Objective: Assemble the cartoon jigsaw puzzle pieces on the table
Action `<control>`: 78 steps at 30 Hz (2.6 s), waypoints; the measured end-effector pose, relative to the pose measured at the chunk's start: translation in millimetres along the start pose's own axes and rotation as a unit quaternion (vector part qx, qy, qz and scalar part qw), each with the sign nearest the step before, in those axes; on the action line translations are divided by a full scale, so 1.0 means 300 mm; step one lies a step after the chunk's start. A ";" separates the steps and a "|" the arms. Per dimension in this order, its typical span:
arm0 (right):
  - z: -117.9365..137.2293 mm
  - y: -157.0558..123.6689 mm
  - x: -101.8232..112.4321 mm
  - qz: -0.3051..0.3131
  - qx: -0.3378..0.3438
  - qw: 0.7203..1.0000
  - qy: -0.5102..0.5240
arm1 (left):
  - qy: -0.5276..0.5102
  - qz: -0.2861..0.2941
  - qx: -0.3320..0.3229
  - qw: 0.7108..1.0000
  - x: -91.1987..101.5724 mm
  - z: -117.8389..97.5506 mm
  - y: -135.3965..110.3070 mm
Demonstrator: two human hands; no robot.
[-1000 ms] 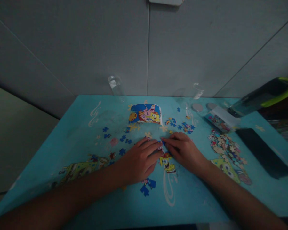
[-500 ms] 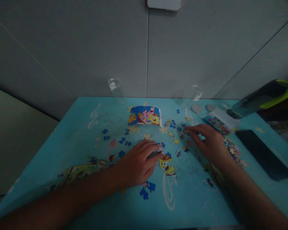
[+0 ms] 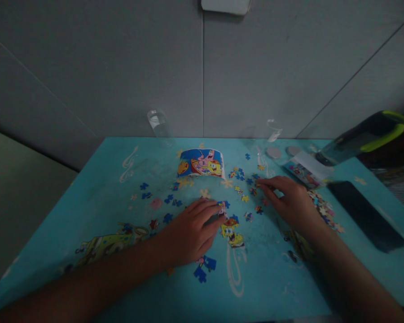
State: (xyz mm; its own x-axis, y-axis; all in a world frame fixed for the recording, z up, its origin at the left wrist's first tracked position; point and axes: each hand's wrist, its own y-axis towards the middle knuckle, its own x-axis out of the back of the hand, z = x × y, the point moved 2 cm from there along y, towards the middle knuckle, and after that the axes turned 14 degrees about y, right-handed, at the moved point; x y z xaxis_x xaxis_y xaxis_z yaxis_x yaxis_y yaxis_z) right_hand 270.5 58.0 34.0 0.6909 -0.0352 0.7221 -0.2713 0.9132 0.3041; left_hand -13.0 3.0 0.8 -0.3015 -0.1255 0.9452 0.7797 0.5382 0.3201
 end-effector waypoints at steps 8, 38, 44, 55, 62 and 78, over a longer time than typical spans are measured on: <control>-0.005 -0.005 -0.007 0.010 0.004 1.000 0.001 | 0.032 0.002 -0.012 0.999 -0.006 -0.005 -0.011; -0.038 -0.004 -0.027 0.026 -0.008 1.000 0.004 | 0.040 -0.016 -0.006 0.999 0.004 -0.010 -0.013; -0.038 -0.007 -0.024 0.027 -0.014 1.000 -0.002 | 0.039 -0.014 0.003 0.999 0.002 -0.010 -0.008; -0.048 0.002 0.004 -0.002 -0.043 0.999 -0.029 | 0.039 -0.018 0.011 0.999 0.000 -0.006 -0.013; -0.097 0.006 0.045 -0.055 -0.068 0.994 -0.058 | 0.045 -0.016 0.007 0.999 -0.010 -0.003 -0.023; -0.072 0.016 -0.020 -0.016 -0.028 0.997 -0.068 | 0.050 -0.017 0.001 0.999 -0.005 -0.010 -0.014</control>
State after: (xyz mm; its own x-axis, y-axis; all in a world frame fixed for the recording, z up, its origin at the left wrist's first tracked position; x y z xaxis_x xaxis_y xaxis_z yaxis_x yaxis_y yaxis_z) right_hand 279.5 71.3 17.6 0.6003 -0.1161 0.7913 -0.2097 0.9319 0.2959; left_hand -14.3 -1.5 -1.8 -0.2711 -0.2259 0.9357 0.7691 0.5337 0.3516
